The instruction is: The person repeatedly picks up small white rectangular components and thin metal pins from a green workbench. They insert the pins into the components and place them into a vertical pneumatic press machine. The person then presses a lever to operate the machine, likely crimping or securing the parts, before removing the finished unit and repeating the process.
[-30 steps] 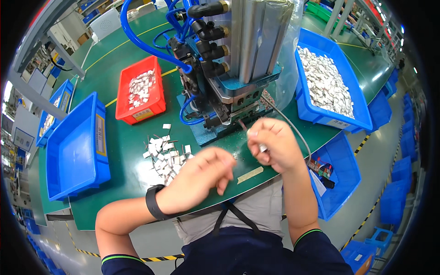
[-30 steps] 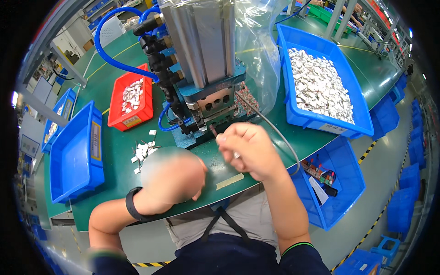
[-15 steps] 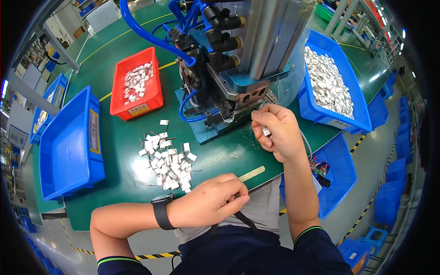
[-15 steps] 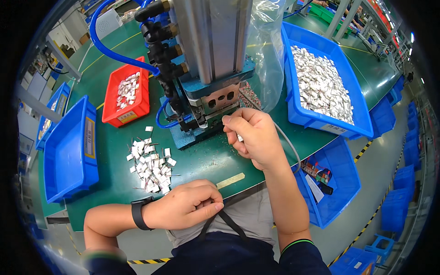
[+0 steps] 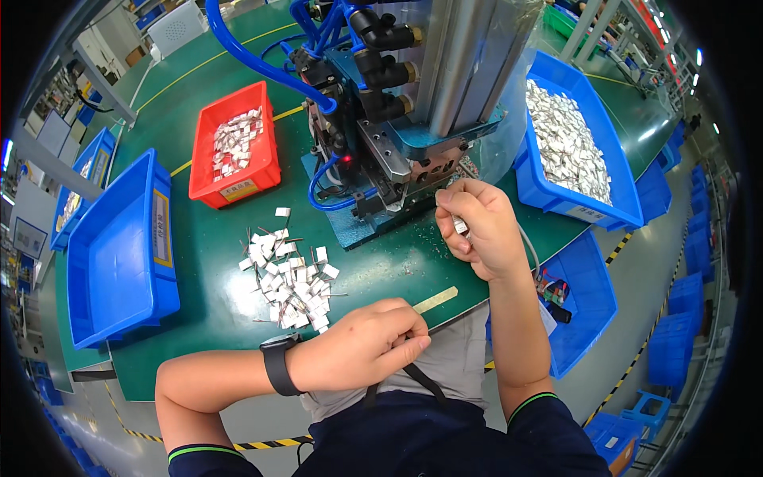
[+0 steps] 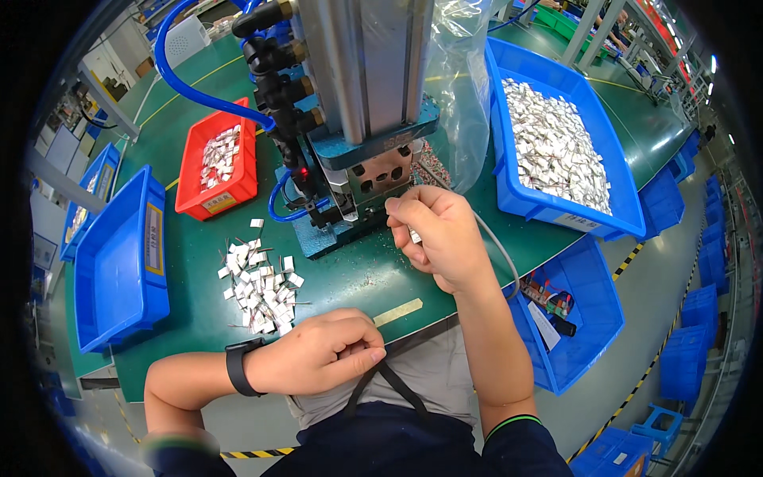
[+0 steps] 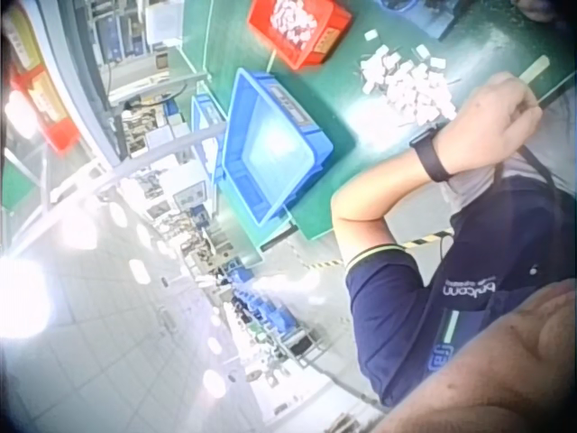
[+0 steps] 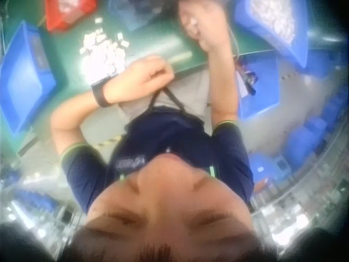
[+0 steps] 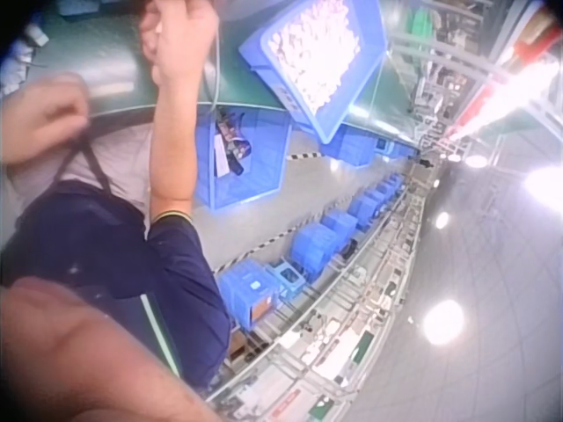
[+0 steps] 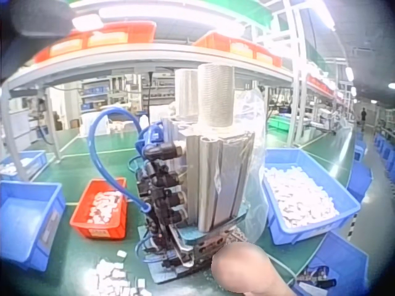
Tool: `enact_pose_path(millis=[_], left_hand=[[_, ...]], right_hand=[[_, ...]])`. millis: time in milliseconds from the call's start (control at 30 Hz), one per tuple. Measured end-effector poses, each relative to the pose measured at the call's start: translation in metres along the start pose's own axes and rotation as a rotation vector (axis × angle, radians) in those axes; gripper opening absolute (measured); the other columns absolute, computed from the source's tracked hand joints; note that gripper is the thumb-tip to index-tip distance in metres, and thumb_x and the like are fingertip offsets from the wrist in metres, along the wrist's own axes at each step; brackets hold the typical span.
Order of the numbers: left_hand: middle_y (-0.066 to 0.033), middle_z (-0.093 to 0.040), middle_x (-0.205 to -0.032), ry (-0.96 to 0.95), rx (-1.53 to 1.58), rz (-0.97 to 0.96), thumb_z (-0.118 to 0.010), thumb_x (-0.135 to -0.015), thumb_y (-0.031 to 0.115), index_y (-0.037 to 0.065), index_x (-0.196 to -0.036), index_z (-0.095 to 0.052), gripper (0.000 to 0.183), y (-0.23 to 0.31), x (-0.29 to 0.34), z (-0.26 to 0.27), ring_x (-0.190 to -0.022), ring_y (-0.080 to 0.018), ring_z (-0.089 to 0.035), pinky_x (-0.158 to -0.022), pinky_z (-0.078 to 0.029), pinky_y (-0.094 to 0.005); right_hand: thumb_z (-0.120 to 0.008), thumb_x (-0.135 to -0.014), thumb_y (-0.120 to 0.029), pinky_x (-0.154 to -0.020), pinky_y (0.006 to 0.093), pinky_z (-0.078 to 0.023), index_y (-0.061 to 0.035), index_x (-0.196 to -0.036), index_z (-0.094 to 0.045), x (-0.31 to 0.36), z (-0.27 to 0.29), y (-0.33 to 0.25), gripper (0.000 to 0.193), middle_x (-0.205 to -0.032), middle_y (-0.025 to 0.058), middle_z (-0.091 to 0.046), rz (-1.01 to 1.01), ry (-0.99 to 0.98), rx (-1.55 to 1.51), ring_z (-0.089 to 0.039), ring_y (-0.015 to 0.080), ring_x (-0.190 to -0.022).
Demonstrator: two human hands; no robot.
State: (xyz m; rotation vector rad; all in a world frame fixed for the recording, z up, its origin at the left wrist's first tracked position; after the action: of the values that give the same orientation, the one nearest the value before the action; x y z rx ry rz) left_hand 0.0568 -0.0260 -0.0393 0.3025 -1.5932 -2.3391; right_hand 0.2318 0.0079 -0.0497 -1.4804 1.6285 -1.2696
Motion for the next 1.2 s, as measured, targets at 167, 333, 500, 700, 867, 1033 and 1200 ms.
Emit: enact_pose_path(millis=[167, 333, 500, 700, 867, 1033, 1200], left_hand=[[-0.0071, -0.057, -0.083, -0.007, 0.0, 0.011, -0.06, -0.091, 0.013, 0.0, -0.092, -0.061, 0.013, 0.001, 0.0, 0.002, -0.07, -0.0167, -0.055, -0.063, -0.046, -0.0276], [-0.0055, -0.059, -0.084, 0.071, 0.172, 0.142, -0.06, -0.093, 0.017, 0.001, -0.096, -0.061, 0.016, -0.008, 0.003, 0.006, -0.074, -0.0127, -0.057, -0.066, -0.047, -0.0256], [-0.0045, -0.061, -0.085, 0.058, 0.158, 0.154, -0.058, -0.095, 0.02, 0.001, -0.098, -0.06, 0.019, -0.01, 0.002, 0.008, -0.077, -0.0098, -0.057, -0.068, -0.048, -0.025], [-0.005, -0.061, -0.083, 0.057, 0.167, 0.174, -0.058, -0.095, 0.021, 0.001, -0.097, -0.06, 0.02, -0.012, 0.002, 0.007, -0.076, -0.0115, -0.059, -0.068, -0.048, -0.0256], [-0.0052, -0.061, -0.083, 0.057, 0.141, 0.156, -0.058, -0.095, 0.02, 0.001, -0.098, -0.06, 0.019, -0.012, 0.001, 0.006, -0.077, -0.0117, -0.06, -0.069, -0.049, -0.0262], [-0.0084, -0.061, -0.083, 0.073, 0.127, 0.149, -0.06, -0.093, 0.017, 0.001, -0.096, -0.061, 0.017, -0.009, 0.003, 0.009, -0.076, -0.0172, -0.062, -0.068, -0.05, -0.0292], [-0.0159, -0.058, -0.081, 0.119, -0.862, -0.149, -0.062, -0.08, 0.008, 0.0, -0.084, -0.061, 0.009, 0.024, 0.014, 0.073, -0.077, -0.0339, -0.057, -0.073, -0.047, -0.0421]], right_hand=[[-0.063, -0.086, -0.012, -0.033, 0.0192, -0.023, -0.002, -0.078, -0.058, 0.003, -0.001, 0.001, 0.014, -0.061, 0.0047, -0.055, 0.008, -0.016, -0.032, -0.039, 0.0041, -0.04], [-0.061, -0.087, -0.009, -0.035, 0.0187, -0.025, -0.0018, -0.081, -0.06, 0.016, -0.019, 0.012, 0.009, -0.064, 0.0054, -0.058, -0.013, -0.212, -0.002, -0.04, 0.0036, -0.041], [-0.06, -0.086, -0.006, -0.035, 0.0183, -0.025, -0.0006, -0.082, -0.06, 0.013, -0.022, 0.018, 0.007, -0.064, 0.0053, -0.058, 0.009, -0.221, 0.001, -0.039, 0.0029, -0.041], [-0.059, -0.085, -0.004, -0.034, 0.0182, -0.025, 0.0007, -0.084, -0.059, 0.014, -0.022, 0.019, 0.005, -0.064, 0.0055, -0.058, -0.012, -0.224, -0.016, -0.038, 0.0023, -0.04], [-0.058, -0.085, -0.003, -0.034, 0.0182, -0.025, 0.0012, -0.085, -0.058, 0.015, -0.022, 0.02, 0.004, -0.064, 0.0063, -0.058, -0.005, -0.214, -0.013, -0.038, 0.0024, -0.04], [-0.055, -0.083, -0.001, -0.034, 0.0189, -0.025, 0.0009, -0.089, -0.057, 0.014, -0.023, 0.021, 0.007, -0.064, 0.0072, -0.058, -0.021, -0.208, -0.017, -0.039, 0.0036, -0.04], [-0.051, -0.082, 0.001, -0.035, 0.0199, -0.026, 0.0029, -0.106, -0.052, 0.018, -0.023, 0.014, 0.024, -0.063, 0.0097, -0.058, -0.043, -0.143, -0.01, -0.039, 0.0055, -0.04]])
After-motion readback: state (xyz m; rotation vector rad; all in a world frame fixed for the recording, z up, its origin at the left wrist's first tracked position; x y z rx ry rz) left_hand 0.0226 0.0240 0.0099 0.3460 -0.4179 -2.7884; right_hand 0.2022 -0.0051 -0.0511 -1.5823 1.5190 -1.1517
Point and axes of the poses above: each hand's wrist, its own x-axis away from the middle knuckle, its own z-axis out of the back of the hand, y = z × x, the point moved 6 cm from there along -x, towards the middle knuckle
